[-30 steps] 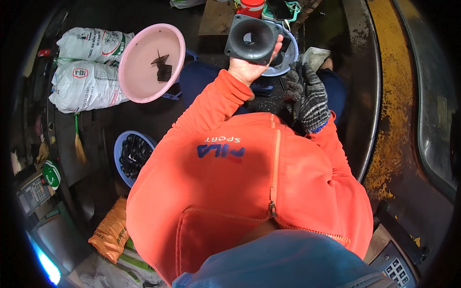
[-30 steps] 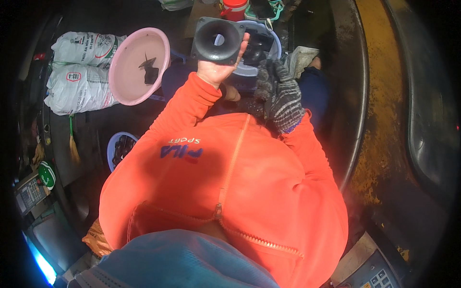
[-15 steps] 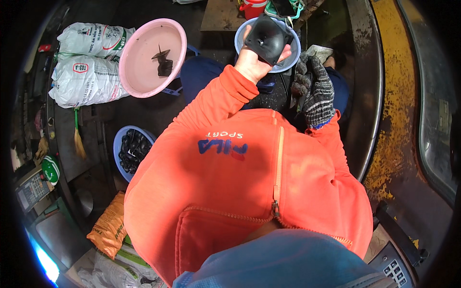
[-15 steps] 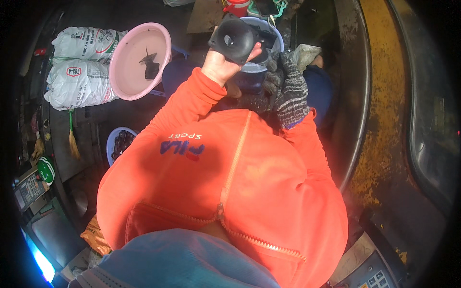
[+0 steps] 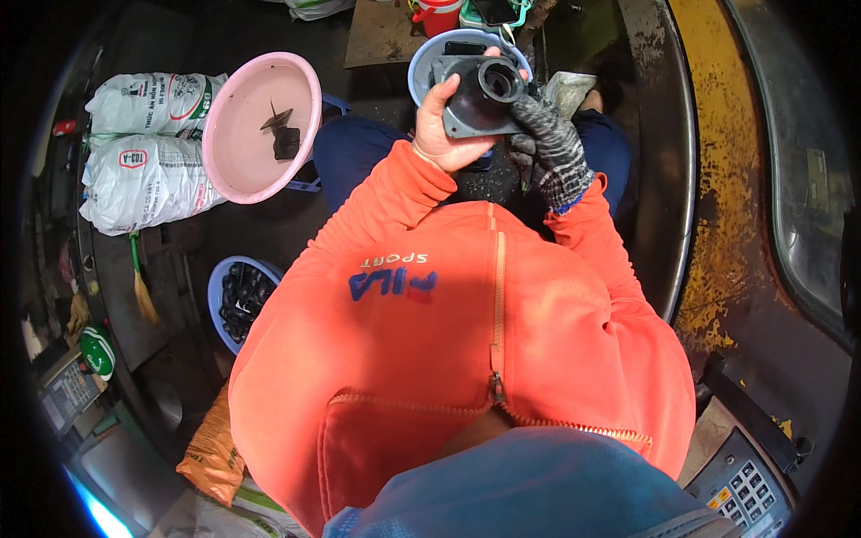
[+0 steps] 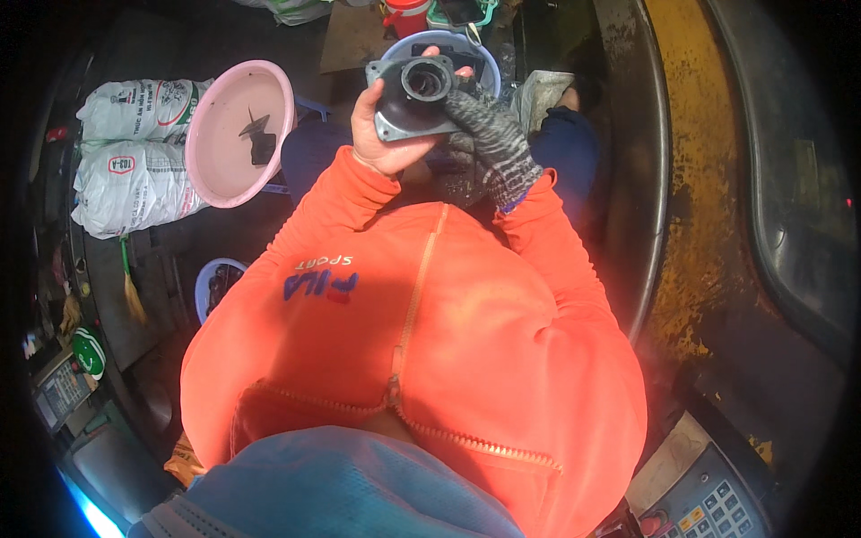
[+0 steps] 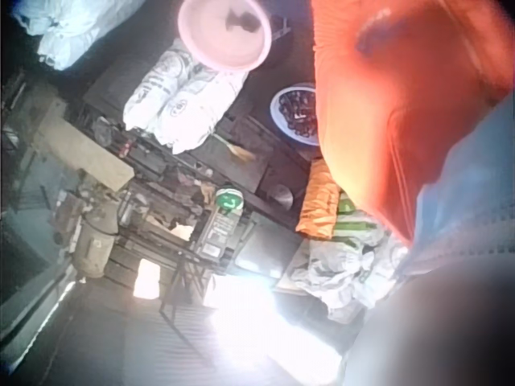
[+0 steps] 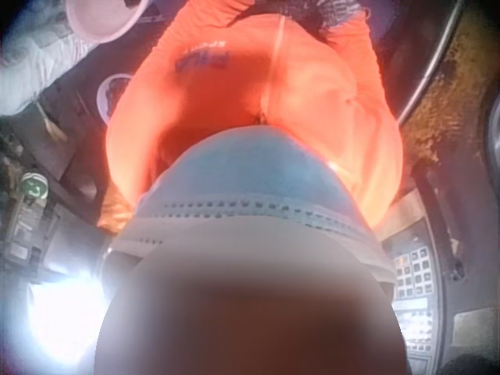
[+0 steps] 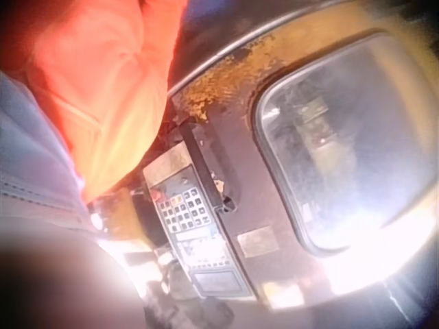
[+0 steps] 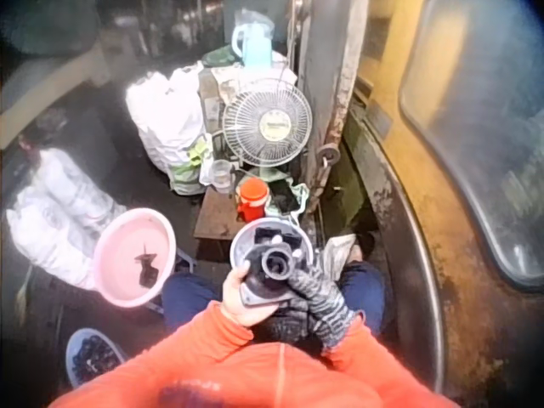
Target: The person sits on the floor and repeatedly cleans small black molded parts by hand, rubbing each part and placing it into a blue basin. The person handles the parts one at a time, rotating them to clean different sides.
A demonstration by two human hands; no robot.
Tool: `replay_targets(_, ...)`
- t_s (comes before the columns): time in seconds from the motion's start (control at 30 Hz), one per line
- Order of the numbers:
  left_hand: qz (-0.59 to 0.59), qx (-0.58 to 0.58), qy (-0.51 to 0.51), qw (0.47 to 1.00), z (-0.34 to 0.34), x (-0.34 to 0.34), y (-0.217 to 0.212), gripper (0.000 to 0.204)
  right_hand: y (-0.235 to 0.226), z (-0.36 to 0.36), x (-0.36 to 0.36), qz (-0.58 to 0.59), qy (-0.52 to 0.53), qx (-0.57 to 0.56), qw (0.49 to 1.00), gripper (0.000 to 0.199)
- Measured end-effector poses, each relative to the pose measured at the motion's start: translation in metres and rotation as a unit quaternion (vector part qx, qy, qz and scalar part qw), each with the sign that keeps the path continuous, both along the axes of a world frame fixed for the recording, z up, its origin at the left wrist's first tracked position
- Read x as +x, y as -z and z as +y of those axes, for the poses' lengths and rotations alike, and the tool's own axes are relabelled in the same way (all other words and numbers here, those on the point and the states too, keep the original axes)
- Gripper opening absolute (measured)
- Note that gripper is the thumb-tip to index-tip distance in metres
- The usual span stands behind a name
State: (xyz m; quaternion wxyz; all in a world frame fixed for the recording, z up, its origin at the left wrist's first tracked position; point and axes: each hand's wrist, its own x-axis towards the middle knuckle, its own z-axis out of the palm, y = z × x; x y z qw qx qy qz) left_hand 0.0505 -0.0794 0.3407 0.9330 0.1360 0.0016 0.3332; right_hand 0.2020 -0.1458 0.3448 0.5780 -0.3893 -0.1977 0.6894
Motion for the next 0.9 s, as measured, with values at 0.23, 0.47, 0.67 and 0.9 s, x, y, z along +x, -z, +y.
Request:
replay_targets(0.23, 0.104, 0.018, -0.014, 0.994, 0.022, -0.017, 0.007, 0.066, -0.013, 0.0, 0.026, -0.757, 0.047, 0.363, 0.541, 0.036)
replay_targets(0.47, 0.134, 0.035, 0.014, 0.99, 0.024, -0.02, 0.002, 0.06, -0.03, 0.0, 0.024, -0.744, -0.013, 0.31, 0.592, 0.029)
replay_targets(0.67, 0.152, 0.071, -0.01, 0.986, 0.023, -0.024, -0.01, 0.063, -0.026, 0.003, 0.022, -0.74, -0.066, 0.282, 0.607, 0.029)
replay_targets(0.9, 0.099, 0.062, -0.058, 0.991, 0.023, -0.02, -0.021, 0.062, -0.02, -0.003, 0.016, -0.717, -0.049, 0.388, 0.577, 0.032)
